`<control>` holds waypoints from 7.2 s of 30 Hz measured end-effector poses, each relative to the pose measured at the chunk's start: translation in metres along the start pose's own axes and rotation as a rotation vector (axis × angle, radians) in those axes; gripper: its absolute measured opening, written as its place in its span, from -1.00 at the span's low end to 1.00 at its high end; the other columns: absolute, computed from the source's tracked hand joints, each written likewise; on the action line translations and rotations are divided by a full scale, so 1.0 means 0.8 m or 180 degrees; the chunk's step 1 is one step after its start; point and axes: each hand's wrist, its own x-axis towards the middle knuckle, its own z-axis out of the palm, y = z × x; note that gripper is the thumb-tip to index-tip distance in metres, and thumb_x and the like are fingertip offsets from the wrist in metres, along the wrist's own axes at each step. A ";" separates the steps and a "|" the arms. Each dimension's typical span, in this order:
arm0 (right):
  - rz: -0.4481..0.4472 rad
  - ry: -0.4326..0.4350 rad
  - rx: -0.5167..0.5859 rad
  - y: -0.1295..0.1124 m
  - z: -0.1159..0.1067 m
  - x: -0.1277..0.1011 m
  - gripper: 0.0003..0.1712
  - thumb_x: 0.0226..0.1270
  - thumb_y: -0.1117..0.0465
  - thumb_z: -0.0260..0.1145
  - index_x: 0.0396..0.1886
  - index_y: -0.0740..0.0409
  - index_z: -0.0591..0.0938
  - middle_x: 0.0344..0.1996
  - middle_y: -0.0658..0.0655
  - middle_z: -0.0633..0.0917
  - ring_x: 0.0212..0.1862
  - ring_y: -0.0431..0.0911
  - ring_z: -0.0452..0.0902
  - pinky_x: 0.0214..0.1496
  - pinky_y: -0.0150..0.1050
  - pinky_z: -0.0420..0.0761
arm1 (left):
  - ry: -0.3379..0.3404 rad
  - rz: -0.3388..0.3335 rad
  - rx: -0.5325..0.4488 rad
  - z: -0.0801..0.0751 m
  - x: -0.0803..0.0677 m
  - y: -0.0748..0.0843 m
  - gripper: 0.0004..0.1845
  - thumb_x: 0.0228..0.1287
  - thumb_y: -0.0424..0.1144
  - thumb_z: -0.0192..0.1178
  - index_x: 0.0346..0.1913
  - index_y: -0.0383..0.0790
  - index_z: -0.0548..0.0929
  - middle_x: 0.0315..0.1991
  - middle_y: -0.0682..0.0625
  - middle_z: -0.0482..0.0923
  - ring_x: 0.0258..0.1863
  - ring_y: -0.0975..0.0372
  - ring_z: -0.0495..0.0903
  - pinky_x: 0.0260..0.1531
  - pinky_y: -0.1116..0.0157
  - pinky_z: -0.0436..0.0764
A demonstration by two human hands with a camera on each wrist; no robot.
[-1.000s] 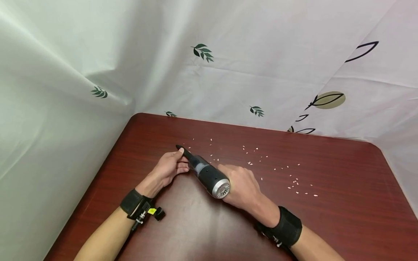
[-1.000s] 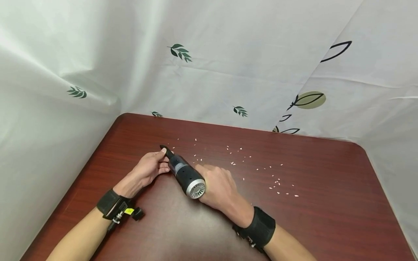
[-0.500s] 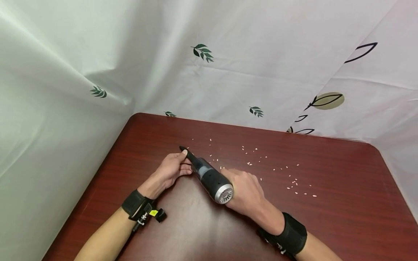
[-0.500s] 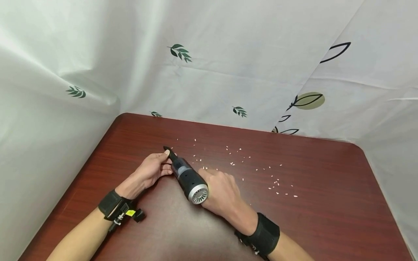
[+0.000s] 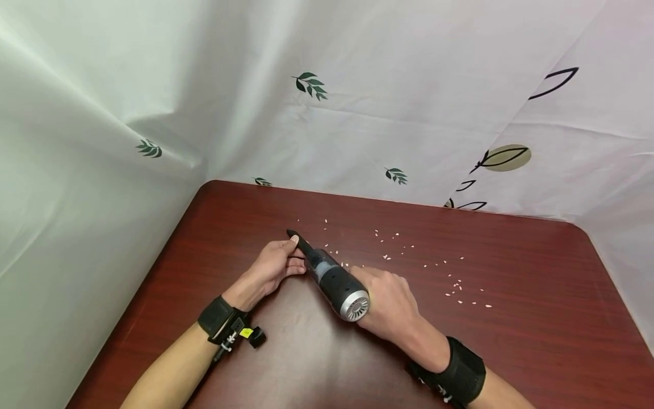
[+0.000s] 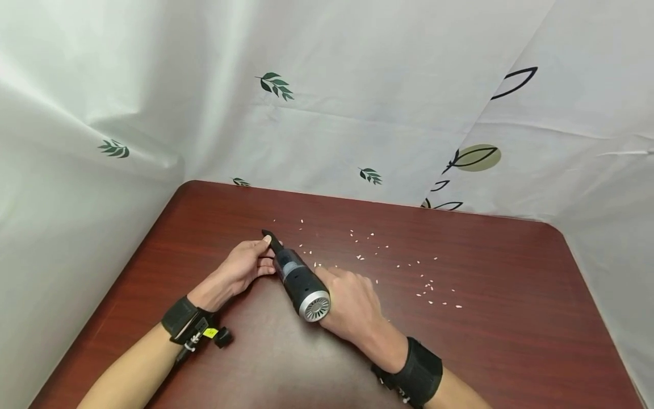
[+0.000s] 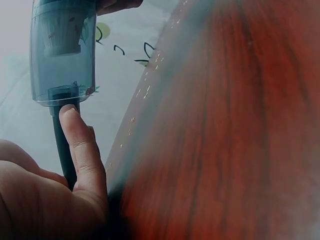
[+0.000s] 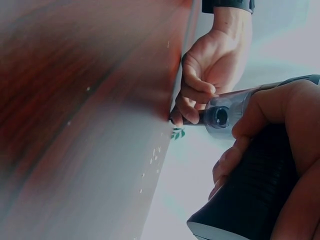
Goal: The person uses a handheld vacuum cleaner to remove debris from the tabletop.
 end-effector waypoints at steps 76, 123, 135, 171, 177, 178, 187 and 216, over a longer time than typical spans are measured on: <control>0.0518 0.0001 -0.0218 0.010 -0.028 -0.035 -0.57 -0.08 0.12 0.61 -0.43 -0.09 0.46 -0.57 -0.18 0.45 -0.54 -0.19 0.50 -0.61 -0.20 0.48 | -0.0309 0.0003 0.0107 0.061 0.030 -0.004 -0.51 0.79 -0.08 -0.12 0.26 -0.51 0.55 -0.36 -0.08 0.66 -0.51 0.25 0.65 -0.43 0.38 0.73; 0.0269 0.0133 -0.0047 -0.031 -0.046 -0.126 -0.38 -0.53 0.20 0.67 -0.38 -0.16 0.51 -0.53 -0.35 0.34 -0.54 -0.49 0.17 -0.62 -0.49 0.27 | -0.0605 -0.0015 0.0256 0.075 -0.057 -0.055 -0.54 0.79 -0.12 -0.12 0.00 -0.54 0.55 -0.38 -0.12 0.70 -0.49 0.26 0.70 -0.44 0.36 0.76; 0.0332 0.0131 -0.0148 -0.028 -0.045 -0.117 -0.43 -0.38 0.12 0.72 -0.42 -0.15 0.48 -0.55 -0.33 0.35 -0.55 -0.46 0.19 -0.65 -0.42 0.32 | -0.0656 0.0008 0.0303 0.076 -0.039 -0.049 -0.52 0.80 -0.11 -0.15 0.01 -0.56 0.55 -0.37 -0.14 0.71 -0.50 0.25 0.70 -0.44 0.35 0.76; 0.0530 0.0118 -0.0144 -0.026 -0.049 -0.127 -0.42 -0.40 0.18 0.69 -0.40 -0.15 0.48 -0.53 -0.34 0.34 -0.54 -0.46 0.18 -0.62 -0.44 0.29 | -0.0772 -0.0070 0.0327 0.092 -0.031 -0.048 -0.50 0.81 -0.14 -0.20 0.03 -0.58 0.56 -0.39 -0.16 0.73 -0.52 0.25 0.71 -0.47 0.35 0.76; 0.0534 0.0105 -0.0123 -0.028 -0.051 -0.134 -0.39 -0.49 0.21 0.68 -0.37 -0.14 0.51 -0.54 -0.34 0.34 -0.54 -0.47 0.18 -0.62 -0.44 0.27 | -0.0778 -0.0086 0.0339 0.093 -0.037 -0.052 -0.50 0.81 -0.12 -0.17 0.02 -0.57 0.56 -0.39 -0.16 0.73 -0.52 0.25 0.71 -0.47 0.35 0.76; 0.0534 0.0101 -0.0120 -0.028 -0.051 -0.134 -0.39 -0.50 0.22 0.68 -0.37 -0.14 0.51 -0.54 -0.34 0.34 -0.54 -0.47 0.18 -0.62 -0.44 0.27 | -0.0779 -0.0087 0.0343 0.094 -0.038 -0.052 -0.50 0.81 -0.12 -0.17 0.02 -0.57 0.56 -0.39 -0.16 0.73 -0.52 0.25 0.71 -0.47 0.35 0.76; 0.0667 -0.0064 0.0031 -0.032 -0.056 -0.143 -0.35 -0.53 0.25 0.68 -0.34 -0.16 0.52 -0.52 -0.35 0.34 -0.54 -0.46 0.21 -0.60 -0.42 0.31 | -0.0860 -0.0120 0.0305 0.099 -0.042 -0.056 -0.51 0.81 -0.13 -0.19 -0.01 -0.56 0.55 -0.45 -0.14 0.72 -0.56 0.27 0.69 -0.50 0.37 0.75; 0.1034 -0.0320 0.0007 -0.022 -0.071 -0.177 -0.23 -0.61 0.16 0.73 -0.18 -0.17 0.61 -0.43 -0.33 0.44 -0.50 -0.43 0.25 -0.57 -0.38 0.33 | -0.1149 -0.0161 0.0364 0.124 -0.045 -0.060 -0.51 0.79 -0.13 -0.14 0.07 -0.60 0.57 -0.34 -0.20 0.75 -0.49 0.22 0.75 -0.43 0.32 0.80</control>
